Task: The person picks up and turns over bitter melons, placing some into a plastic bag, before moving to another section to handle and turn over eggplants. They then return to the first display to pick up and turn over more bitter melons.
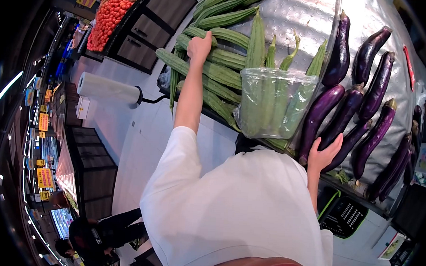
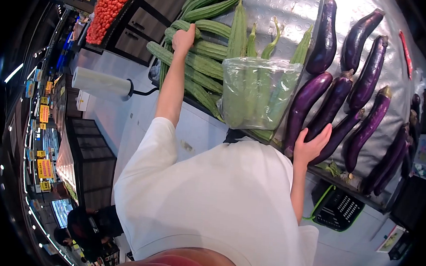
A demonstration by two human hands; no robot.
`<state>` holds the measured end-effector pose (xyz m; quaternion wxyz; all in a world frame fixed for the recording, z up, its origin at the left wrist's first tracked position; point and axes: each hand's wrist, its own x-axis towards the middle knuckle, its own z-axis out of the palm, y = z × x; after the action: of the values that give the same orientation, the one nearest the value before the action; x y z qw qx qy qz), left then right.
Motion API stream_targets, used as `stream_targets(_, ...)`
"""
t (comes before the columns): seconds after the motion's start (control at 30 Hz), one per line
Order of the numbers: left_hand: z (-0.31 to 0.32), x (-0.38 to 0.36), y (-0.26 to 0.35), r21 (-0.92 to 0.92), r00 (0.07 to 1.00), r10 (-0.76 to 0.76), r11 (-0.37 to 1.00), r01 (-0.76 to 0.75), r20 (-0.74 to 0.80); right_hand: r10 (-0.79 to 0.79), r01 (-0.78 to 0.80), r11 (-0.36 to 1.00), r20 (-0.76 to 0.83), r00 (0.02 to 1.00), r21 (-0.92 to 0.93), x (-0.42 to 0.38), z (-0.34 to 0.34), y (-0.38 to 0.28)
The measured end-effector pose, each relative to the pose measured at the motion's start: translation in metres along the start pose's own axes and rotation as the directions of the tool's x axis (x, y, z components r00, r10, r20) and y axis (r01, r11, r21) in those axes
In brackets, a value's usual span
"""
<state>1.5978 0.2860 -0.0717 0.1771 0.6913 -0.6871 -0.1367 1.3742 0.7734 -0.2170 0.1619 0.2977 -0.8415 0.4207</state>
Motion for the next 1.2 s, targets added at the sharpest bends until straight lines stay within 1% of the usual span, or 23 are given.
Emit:
stream_targets(0.03, -0.004, -0.011, 0.006, -0.026, 0.991, -0.010, 1.000, 0.007, -0.135, -0.001, 0.001, 1.000, 0.004, 1.000, 0.003, -0.001, -0.001, 0.000)
stream_targets(0.07, -0.017, -0.020, 0.011, -0.127, 0.998, 0.022, 0.991, -0.030, -0.061, 0.005, -0.005, 1.000, -0.001, 1.000, -0.002, -0.002, -0.002, -0.001)
stream_targets(0.1, -0.022, -0.026, 0.012, -0.129, 0.998, 0.029, 0.991, -0.036, -0.056, 0.006, -0.006, 1.000, 0.003, 1.000, 0.002, -0.001, -0.002, -0.001)
stream_targets(0.13, -0.024, -0.030, 0.013, -0.350, 0.997, 0.020, 0.936, -0.043, -0.070, 0.004, -0.004, 1.000, 0.006, 1.000, 0.007, 0.000, -0.002, -0.001)
stream_targets(0.17, -0.027, -0.035, 0.014, -0.553, 0.997, 0.005, 0.831, -0.049, -0.081, 0.006, -0.006, 1.000, 0.003, 1.000, 0.002, 0.000, -0.002, -0.001)
stream_targets(0.23, -0.033, -0.046, 0.017, -0.602, 0.995, 0.022, 0.795, -0.076, -0.097, 0.006, -0.006, 1.000, 0.013, 1.000, 0.014, -0.001, -0.002, 0.000)
stream_targets(0.3, -0.035, -0.052, 0.018, -0.654, 0.958, 0.142, 0.706, -0.273, -0.247, 0.008, -0.008, 1.000, 0.010, 1.000, 0.012, 0.000, -0.002, 0.000)
stream_targets(0.33, -0.038, -0.056, 0.020, -0.707, 0.956, 0.169, 0.644, -0.292, -0.240, 0.006, -0.006, 1.000, 0.010, 1.000, 0.013, 0.000, -0.002, -0.001)
stream_targets(0.37, -0.041, -0.061, 0.024, -0.709, 0.956, 0.174, 0.642, -0.290, -0.234, 0.005, -0.005, 1.000, 0.009, 1.000, 0.013, 0.000, -0.002, -0.001)
stream_targets(0.47, -0.042, -0.072, 0.039, -0.586, 0.886, 0.339, 0.665, -0.463, -0.315, 0.011, -0.011, 1.000, 0.011, 1.000, 0.012, 0.000, -0.002, -0.002)
stream_targets(0.5, -0.042, -0.076, 0.048, -0.594, 0.887, 0.340, 0.660, -0.461, -0.312, 0.017, -0.018, 1.000, 0.016, 1.000, 0.021, 0.000, -0.003, -0.002)
stream_targets(0.57, -0.048, -0.091, 0.075, -0.350, 0.755, 0.481, 0.682, -0.642, -0.446, 0.015, -0.015, 1.000, 0.017, 1.000, 0.015, 0.000, -0.003, -0.003)
stream_targets(0.63, -0.041, -0.095, 0.097, -0.376, 0.760, 0.499, 0.666, -0.644, -0.417, 0.008, -0.008, 1.000, 0.011, 1.000, 0.015, 0.000, -0.003, -0.002)
stream_targets(0.7, -0.025, -0.087, 0.120, -0.242, 0.618, 0.637, 0.580, -0.778, -0.461, 0.004, -0.004, 1.000, 0.008, 1.000, 0.012, 0.000, -0.003, -0.001)
stream_targets(0.8, -0.001, -0.087, 0.146, -0.191, 0.593, 0.737, 0.563, -0.804, -0.325, 0.011, -0.011, 1.000, 0.007, 1.000, 0.019, 0.000, -0.004, -0.003)
stream_targets(0.83, 0.004, -0.091, 0.155, -0.110, 0.569, 0.763, 0.566, -0.817, -0.305, 0.016, -0.016, 0.999, 0.013, 1.000, 0.027, 0.000, -0.004, -0.003)
stream_targets(0.9, 0.010, -0.093, 0.171, -0.022, 0.532, 0.817, 0.542, -0.840, -0.222, 0.022, -0.022, 1.000, 0.006, 1.000, 0.021, 0.000, -0.004, -0.003)
stream_targets(0.93, 0.013, -0.089, 0.177, -0.026, 0.527, 0.820, 0.536, -0.844, -0.223, 0.025, -0.025, 0.999, 0.011, 1.000, 0.022, 0.000, -0.004, -0.002)
stream_targets(1.0, 0.023, -0.074, 0.191, 0.067, 0.422, 0.867, 0.453, -0.889, -0.264, 0.032, -0.032, 0.999, 0.019, 0.999, 0.029, 0.000, -0.005, -0.003)
stream_targets(1.03, 0.026, -0.066, 0.196, 0.065, 0.414, 0.870, 0.445, -0.893, -0.268, 0.034, -0.034, 0.999, 0.010, 0.999, 0.026, 0.000, -0.006, -0.004)
stream_targets(1.13, 0.022, -0.044, 0.208, 0.212, 0.266, 0.925, 0.327, -0.921, -0.270, 0.034, -0.035, 0.999, 0.019, 0.999, 0.031, 0.001, -0.006, -0.005)
stream_targets(1.17, 0.021, -0.039, 0.210, 0.214, 0.262, 0.926, 0.323, -0.922, -0.272, 0.035, -0.035, 0.999, 0.014, 0.999, 0.032, 0.001, -0.007, -0.005)
stream_targets(1.2, 0.022, -0.032, 0.211, 0.270, 0.196, 0.947, 0.265, -0.926, -0.256, 0.041, -0.042, 0.999, 0.019, 0.999, 0.023, 0.001, -0.008, -0.005)
